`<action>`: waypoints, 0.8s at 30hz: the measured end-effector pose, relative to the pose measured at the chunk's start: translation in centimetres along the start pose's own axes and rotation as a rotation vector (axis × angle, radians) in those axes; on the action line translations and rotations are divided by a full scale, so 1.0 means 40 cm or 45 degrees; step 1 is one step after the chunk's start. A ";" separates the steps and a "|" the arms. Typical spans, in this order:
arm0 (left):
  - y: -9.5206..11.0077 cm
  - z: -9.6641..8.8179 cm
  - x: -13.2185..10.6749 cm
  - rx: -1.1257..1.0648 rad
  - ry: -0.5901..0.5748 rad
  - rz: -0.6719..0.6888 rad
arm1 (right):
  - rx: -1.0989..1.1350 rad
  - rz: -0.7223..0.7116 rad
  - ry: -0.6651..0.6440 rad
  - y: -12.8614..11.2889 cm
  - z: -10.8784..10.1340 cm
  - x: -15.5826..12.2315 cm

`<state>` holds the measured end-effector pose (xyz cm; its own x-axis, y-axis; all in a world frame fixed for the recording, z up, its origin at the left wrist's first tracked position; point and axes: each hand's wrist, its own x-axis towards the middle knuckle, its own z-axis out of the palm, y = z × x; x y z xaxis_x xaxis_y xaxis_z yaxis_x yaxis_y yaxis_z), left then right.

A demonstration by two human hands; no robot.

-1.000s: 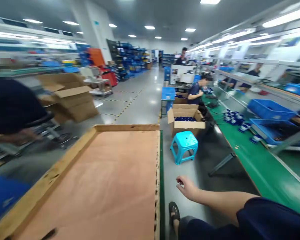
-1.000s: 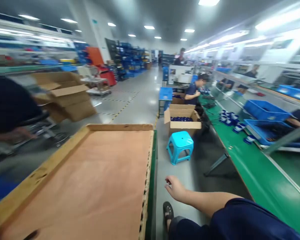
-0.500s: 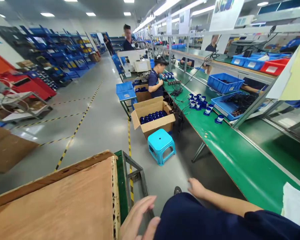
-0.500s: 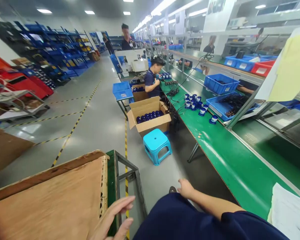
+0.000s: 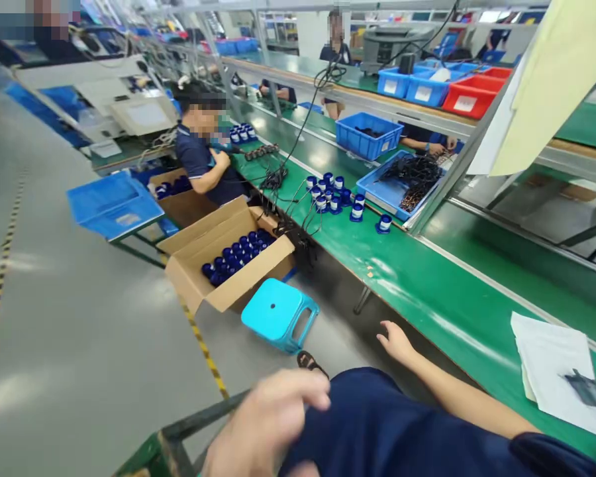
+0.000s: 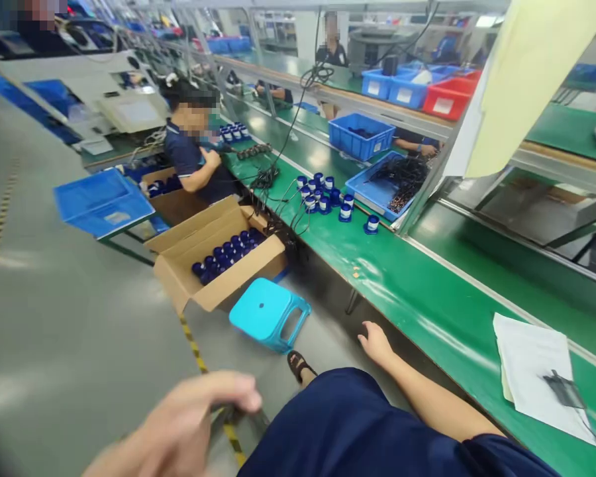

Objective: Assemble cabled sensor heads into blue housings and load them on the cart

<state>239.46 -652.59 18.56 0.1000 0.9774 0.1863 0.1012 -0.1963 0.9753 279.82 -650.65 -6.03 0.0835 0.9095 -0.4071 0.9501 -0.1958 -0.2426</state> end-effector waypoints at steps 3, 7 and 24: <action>-0.179 -0.068 0.132 0.088 -0.029 -0.307 | -0.030 0.060 0.181 -0.010 -0.024 0.085; -0.492 -0.094 0.241 0.230 -0.193 -0.616 | -0.103 0.076 0.378 -0.081 -0.069 0.247; -1.124 0.247 1.062 0.857 -0.259 -0.452 | -0.380 -0.164 0.305 -0.455 -0.264 1.363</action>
<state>248.94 -603.03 -18.53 0.1221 0.9697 -0.2115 0.7321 0.0558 0.6789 270.26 -593.64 -14.52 -0.0075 0.9863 -0.1648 1.0000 0.0081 0.0028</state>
